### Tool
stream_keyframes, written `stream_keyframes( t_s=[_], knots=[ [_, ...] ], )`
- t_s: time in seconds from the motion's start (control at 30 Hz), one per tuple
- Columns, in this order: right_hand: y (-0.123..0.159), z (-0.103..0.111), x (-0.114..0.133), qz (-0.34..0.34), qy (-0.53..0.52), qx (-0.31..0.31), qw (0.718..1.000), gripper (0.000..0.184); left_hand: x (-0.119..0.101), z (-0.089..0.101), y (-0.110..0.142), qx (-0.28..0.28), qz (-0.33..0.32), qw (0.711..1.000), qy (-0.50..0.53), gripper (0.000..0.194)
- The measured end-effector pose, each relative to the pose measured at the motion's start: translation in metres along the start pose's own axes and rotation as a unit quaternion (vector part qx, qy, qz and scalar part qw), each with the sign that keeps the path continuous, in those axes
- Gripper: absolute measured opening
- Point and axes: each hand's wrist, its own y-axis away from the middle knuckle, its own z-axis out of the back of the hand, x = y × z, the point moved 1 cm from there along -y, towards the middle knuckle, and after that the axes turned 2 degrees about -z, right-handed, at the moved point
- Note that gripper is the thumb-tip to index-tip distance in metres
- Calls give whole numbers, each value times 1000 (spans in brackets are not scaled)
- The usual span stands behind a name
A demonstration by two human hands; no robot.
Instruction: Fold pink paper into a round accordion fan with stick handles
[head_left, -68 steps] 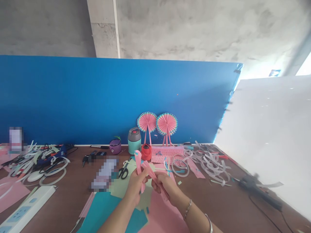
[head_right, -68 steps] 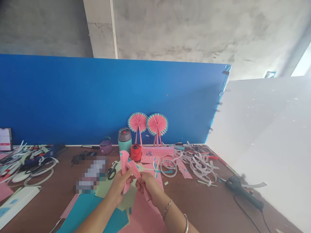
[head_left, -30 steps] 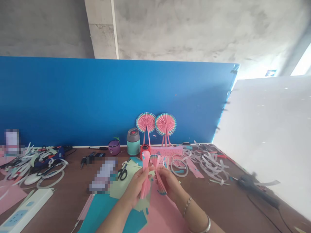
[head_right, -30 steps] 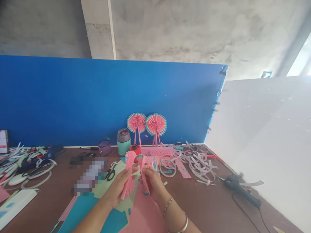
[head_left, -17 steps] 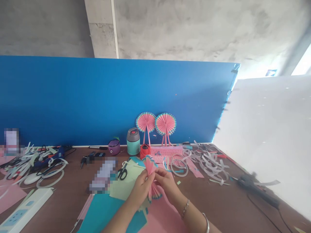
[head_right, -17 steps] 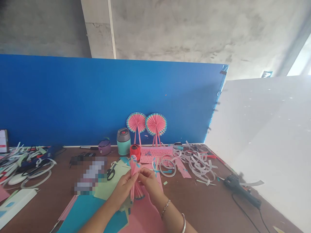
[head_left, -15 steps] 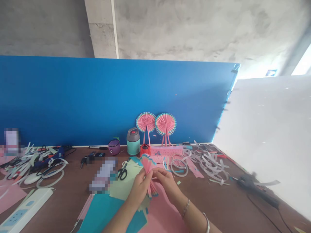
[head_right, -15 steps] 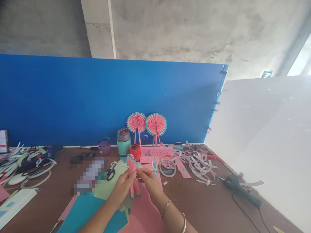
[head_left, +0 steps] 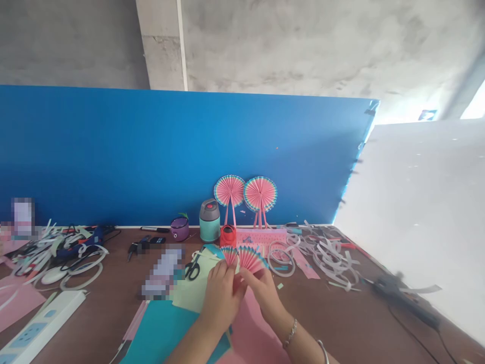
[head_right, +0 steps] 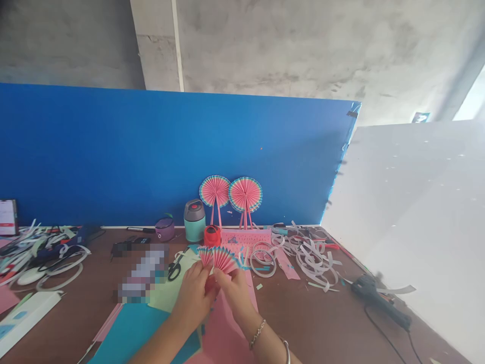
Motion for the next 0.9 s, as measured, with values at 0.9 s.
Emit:
stream_keyframes(
  t_s=[0.9],
  knots=[
    [-6, 14, 12, -143, -141, 157, 967, 29, 1, 9, -16, -86, 234, 910, 330, 38]
  ],
)
